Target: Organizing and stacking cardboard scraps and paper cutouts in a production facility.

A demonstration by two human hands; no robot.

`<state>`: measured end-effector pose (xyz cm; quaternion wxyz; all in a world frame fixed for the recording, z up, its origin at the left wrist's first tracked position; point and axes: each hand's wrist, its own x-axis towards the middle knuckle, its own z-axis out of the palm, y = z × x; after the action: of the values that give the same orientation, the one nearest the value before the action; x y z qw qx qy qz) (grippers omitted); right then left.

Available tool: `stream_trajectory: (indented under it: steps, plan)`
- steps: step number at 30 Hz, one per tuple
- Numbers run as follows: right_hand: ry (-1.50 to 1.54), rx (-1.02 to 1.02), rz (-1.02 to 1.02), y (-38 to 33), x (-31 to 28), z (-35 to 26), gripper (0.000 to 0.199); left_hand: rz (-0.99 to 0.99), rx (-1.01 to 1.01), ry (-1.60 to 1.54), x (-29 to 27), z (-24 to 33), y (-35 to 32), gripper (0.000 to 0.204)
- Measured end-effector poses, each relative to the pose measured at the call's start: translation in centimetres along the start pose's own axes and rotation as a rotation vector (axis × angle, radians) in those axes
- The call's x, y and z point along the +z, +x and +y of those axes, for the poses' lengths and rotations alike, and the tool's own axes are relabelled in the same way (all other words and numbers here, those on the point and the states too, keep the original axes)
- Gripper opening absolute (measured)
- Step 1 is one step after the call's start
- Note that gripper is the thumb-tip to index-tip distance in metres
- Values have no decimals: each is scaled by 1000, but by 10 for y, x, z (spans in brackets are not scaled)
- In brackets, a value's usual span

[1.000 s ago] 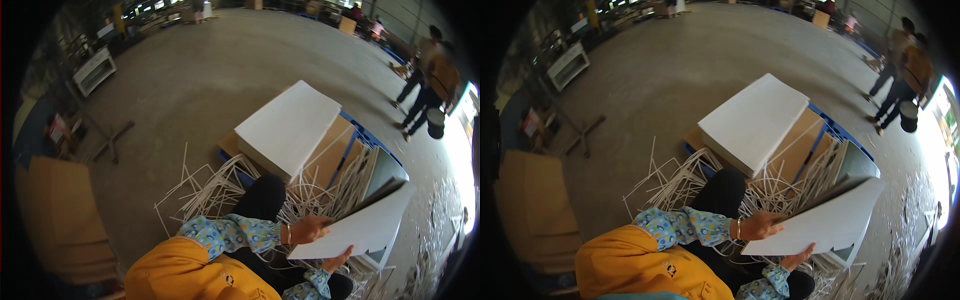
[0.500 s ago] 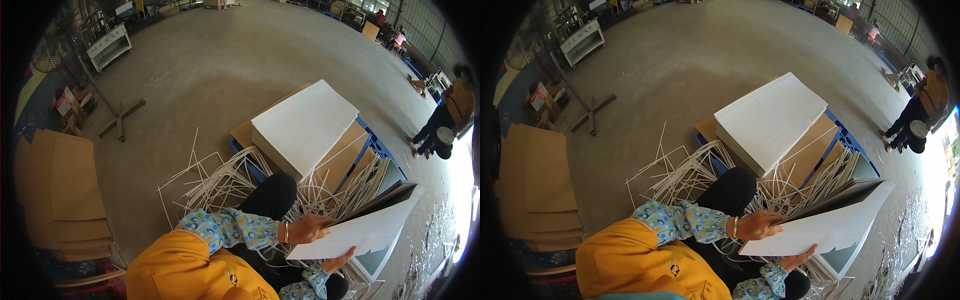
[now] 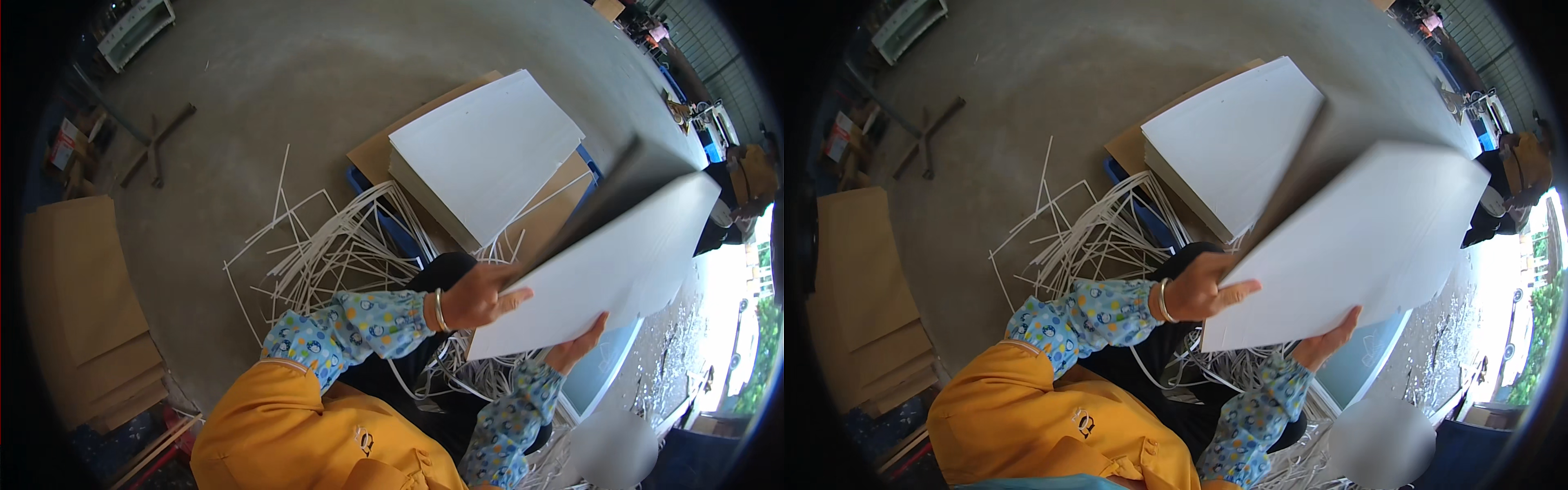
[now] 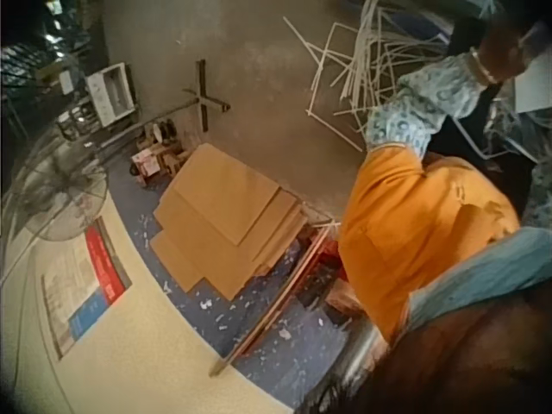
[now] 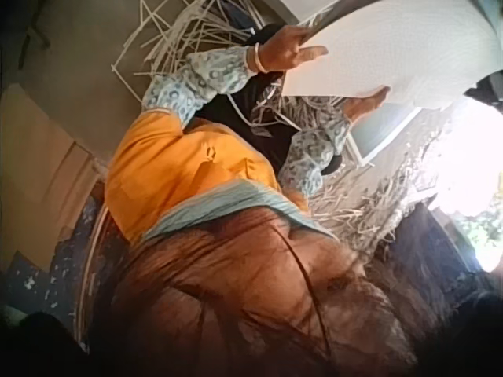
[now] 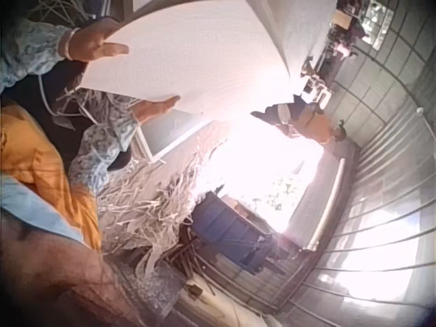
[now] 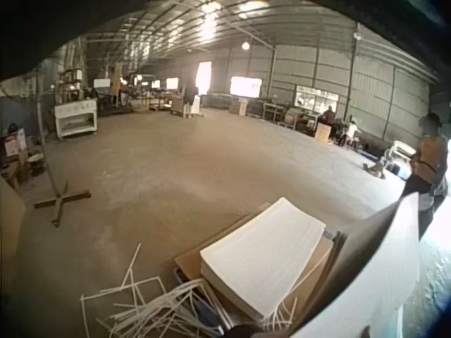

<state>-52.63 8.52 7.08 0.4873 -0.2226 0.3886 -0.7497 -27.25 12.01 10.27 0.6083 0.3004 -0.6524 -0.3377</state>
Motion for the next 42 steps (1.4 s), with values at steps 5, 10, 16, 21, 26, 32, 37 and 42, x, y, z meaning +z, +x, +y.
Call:
stream_trajectory:
  steps: [5,10,16,21,26,32,37,42]
  plan:
    - [-104,-56,-237,54,92,-14,47,258,-4,-101,-28,-20,36,23]
    - [17,38,-360,94,132,26,42,549,-204,-390,-40,-68,59,23]
    - [-591,93,-464,77,65,170,33,857,-628,-438,-19,-210,26,24]
    - [-504,438,-285,85,40,208,16,989,-753,-610,-14,-260,8,22]
    - [-518,290,-295,76,49,203,17,980,-789,-686,-17,-262,8,31]
    - [-569,276,-323,95,50,224,17,856,-890,-455,-34,-272,19,32]
    - [-686,172,-259,108,24,224,18,667,-899,-500,-45,-238,5,29]
    - [-749,218,-276,112,33,225,21,448,-997,-174,-73,-233,6,28]
